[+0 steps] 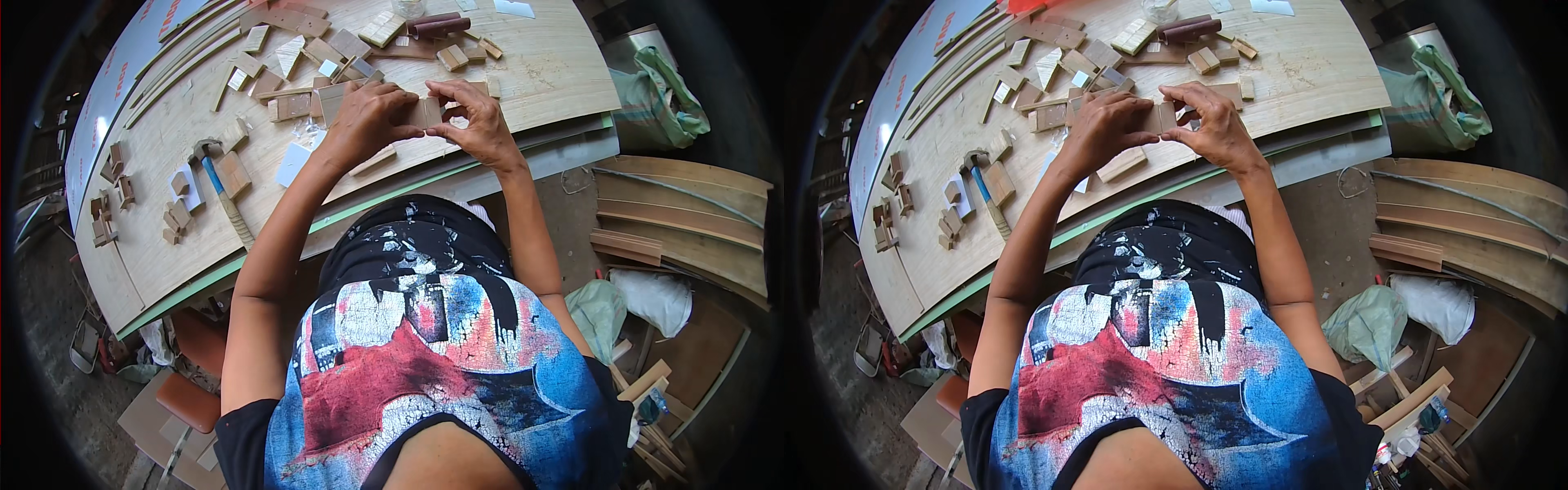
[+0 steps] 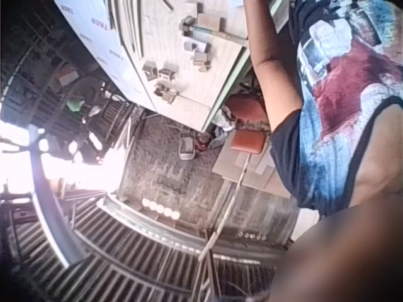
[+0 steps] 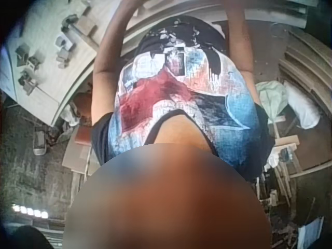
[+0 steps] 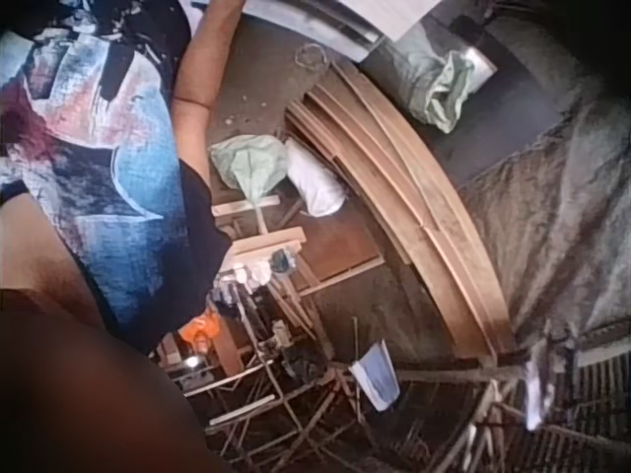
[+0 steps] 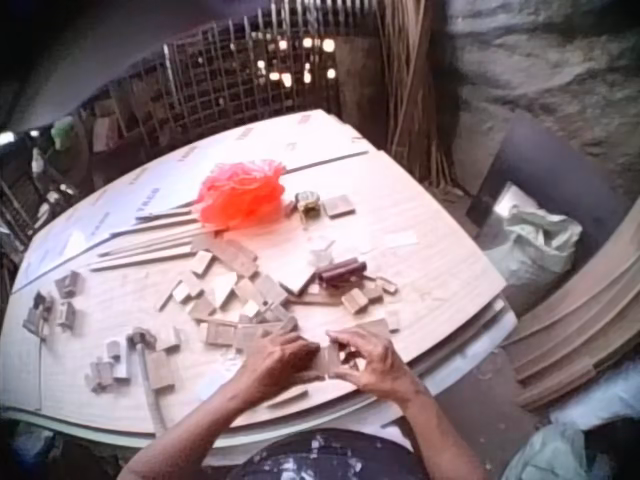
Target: Assembling small wooden blocks using glue and a utility knife in a workshop setting.
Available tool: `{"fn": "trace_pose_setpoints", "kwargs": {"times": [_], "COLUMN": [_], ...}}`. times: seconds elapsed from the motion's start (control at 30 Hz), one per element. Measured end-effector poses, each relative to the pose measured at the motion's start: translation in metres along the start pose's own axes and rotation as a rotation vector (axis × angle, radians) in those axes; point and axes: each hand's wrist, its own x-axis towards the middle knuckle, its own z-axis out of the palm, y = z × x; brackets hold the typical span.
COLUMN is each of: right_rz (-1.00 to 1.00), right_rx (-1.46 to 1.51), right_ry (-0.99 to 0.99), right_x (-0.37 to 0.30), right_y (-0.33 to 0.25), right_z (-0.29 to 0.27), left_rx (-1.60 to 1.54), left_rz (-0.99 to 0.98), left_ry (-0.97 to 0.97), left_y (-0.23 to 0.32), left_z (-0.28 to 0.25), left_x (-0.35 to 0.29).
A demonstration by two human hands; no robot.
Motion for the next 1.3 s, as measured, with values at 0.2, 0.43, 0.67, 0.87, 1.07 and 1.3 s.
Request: {"fn": "trace_pose_setpoints", "kwargs": {"times": [0.2,0.43,0.67,0.87,1.07,1.3], "right_rz": [0.039,0.144,0.481,0.638,0.741,0.761], "right_rx": [-0.016,0.015,0.356,0.451,0.513,0.489], "right_ry": [-0.039,-0.153,-0.345,-0.434,-0.419,-0.42], "right_x": [0.0,0.003,0.032,0.041,0.046,0.047], "right_y": [0.0,0.003,0.012,0.025,0.023,0.023], "right_z": [0.0,-0.004,-0.015,-0.013,-0.011,-0.01], "left_rx": [-0.006,-0.201,-0.78,-0.822,-0.921,-0.919], "left_rz": [0.0,-0.085,-0.393,-0.373,-0.469,-0.536], "left_ry": [-0.017,-0.114,-0.465,-0.557,-0.578,-0.589], "left_y": [-0.001,-0.008,-0.03,-0.047,-0.048,-0.063], "left_z": [-0.001,-0.001,0.001,0.0,-0.001,0.013], "left_x": [0.0,0.002,0.017,0.023,0.024,0.02]}}
